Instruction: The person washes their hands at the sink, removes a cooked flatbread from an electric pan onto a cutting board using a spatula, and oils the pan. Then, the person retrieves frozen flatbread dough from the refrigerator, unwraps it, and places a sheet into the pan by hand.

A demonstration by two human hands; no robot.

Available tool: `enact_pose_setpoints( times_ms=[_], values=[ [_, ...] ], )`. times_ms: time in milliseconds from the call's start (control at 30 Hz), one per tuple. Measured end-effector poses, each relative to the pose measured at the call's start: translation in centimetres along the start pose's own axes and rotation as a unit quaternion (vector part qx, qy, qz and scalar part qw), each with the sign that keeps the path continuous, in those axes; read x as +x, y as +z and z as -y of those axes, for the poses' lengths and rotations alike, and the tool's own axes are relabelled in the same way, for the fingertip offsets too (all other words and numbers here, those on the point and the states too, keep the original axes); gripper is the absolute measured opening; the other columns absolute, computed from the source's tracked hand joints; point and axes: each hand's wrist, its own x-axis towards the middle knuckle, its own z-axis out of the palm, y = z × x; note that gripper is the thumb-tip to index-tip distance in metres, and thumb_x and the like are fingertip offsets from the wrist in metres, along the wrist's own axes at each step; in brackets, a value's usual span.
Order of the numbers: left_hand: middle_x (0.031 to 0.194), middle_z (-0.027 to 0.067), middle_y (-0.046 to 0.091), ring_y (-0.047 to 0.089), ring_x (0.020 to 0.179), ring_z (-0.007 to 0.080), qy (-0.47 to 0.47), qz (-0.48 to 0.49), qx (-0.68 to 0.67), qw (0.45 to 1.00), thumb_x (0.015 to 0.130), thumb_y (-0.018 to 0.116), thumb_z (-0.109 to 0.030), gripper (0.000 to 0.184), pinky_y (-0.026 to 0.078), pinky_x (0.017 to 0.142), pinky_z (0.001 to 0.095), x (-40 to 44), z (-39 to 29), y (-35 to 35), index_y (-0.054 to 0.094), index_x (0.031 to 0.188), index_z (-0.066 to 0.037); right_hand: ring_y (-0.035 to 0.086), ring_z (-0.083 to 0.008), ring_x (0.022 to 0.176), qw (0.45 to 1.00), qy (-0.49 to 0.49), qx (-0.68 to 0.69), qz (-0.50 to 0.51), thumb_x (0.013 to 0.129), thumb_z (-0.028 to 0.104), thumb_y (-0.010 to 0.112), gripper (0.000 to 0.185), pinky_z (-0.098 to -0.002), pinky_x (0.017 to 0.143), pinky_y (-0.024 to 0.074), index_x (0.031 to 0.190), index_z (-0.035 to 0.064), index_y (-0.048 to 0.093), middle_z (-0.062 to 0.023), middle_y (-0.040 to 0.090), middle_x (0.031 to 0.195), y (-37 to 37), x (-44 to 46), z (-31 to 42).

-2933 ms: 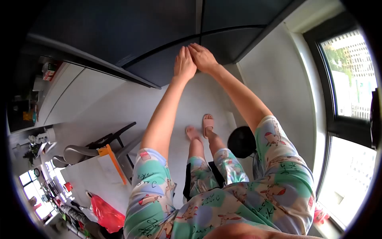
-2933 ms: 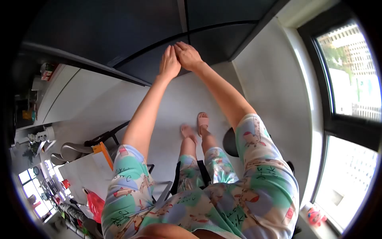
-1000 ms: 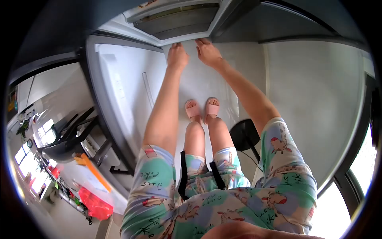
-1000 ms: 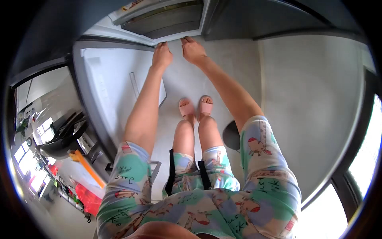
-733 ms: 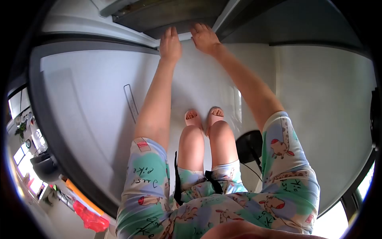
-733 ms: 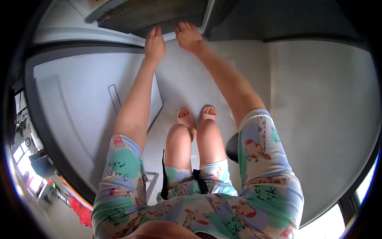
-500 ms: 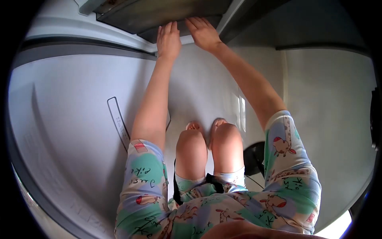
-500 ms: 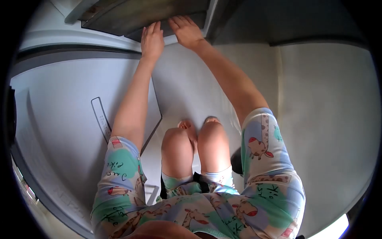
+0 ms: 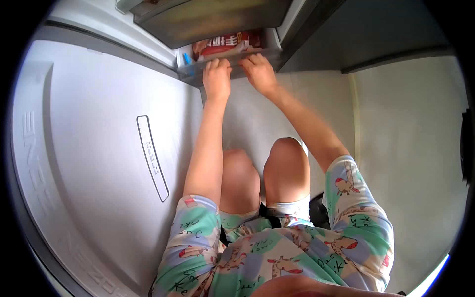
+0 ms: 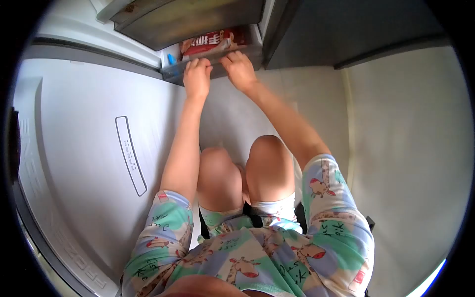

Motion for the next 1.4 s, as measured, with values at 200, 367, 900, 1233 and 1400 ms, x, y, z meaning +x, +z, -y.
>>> enact_pose_setpoints(
  times_ms=[200, 367, 900, 1233, 1400],
  values=[
    [0.086, 0.008, 0.063, 0.061, 0.088, 0.0306, -0.013, 0.054, -0.024, 0.998, 0.075, 0.077, -0.008, 0.015, 0.049, 0.079, 0.0425, -6.0, -1.4, -2.2, 0.064, 0.084, -0.008, 0.061, -0.0277, 0.088, 0.999, 0.0, 0.014, 0.042, 0.077, 0.004, 0.064, 0.017, -0.0393, 0.078, 0.0522, 0.092, 0.0083, 0.07, -0.0079, 0.064, 0.089, -2.8, -5.2, 3.4],
    [0.089, 0.0084, 0.065, 0.063, 0.088, 0.0318, -0.036, 0.051, -0.076, 0.995, 0.082, 0.075, -0.017, 0.015, 0.051, 0.076, 0.0422, -6.3, -1.6, -3.5, 0.067, 0.089, -0.007, 0.063, -0.0294, 0.087, 0.997, -0.011, 0.02, 0.078, 0.081, 0.008, 0.066, 0.011, -0.0413, 0.075, 0.0537, 0.091, 0.0079, 0.07, -0.0089, 0.066, 0.09, -3.8, -5.0, 3.6],
    [0.114, 0.0122, 0.071, 0.067, 0.11, 0.0302, -0.163, 0.265, 0.215, 0.926, 0.094, 0.06, -0.029, 0.032, 0.044, 0.096, 0.0504, 4.4, 8.5, -1.7, 0.065, 0.124, -0.02, 0.071, -0.0315, 0.101, 0.84, 0.456, 0.175, 0.236, 0.081, 0.025, 0.066, 0.037, -0.0372, 0.082, 0.059, 0.101, -0.0063, 0.071, -0.0262, 0.071, 0.102, 9.0, 6.4, -9.0],
    [0.098, 0.0149, 0.07, 0.065, 0.09, 0.0429, -0.073, -0.014, -0.015, 0.997, 0.099, 0.054, -0.028, 0.016, 0.051, 0.075, 0.0539, 5.8, 5.6, -5.9, 0.061, 0.103, -0.014, 0.067, -0.0274, 0.085, 0.506, 0.647, 0.565, 0.079, 0.096, 0.011, 0.059, 0.016, -0.0321, 0.068, 0.0629, 0.106, -0.0018, 0.059, -0.0165, 0.061, 0.1, -1.5, 6.2, -4.2],
    [0.094, 0.0163, 0.071, 0.065, 0.091, 0.0429, -0.1, 0.064, 0.001, 0.993, 0.098, 0.057, -0.03, 0.018, 0.051, 0.076, 0.0525, 6.0, 4.8, -6.3, 0.064, 0.101, -0.015, 0.07, -0.025, 0.078, 0.86, 0.399, 0.095, 0.304, 0.089, 0.038, 0.07, 0.034, -0.0358, 0.067, 0.0595, 0.098, 0.0056, 0.068, -0.0099, 0.067, 0.076, -8.9, 6.0, 0.3]
  ],
)
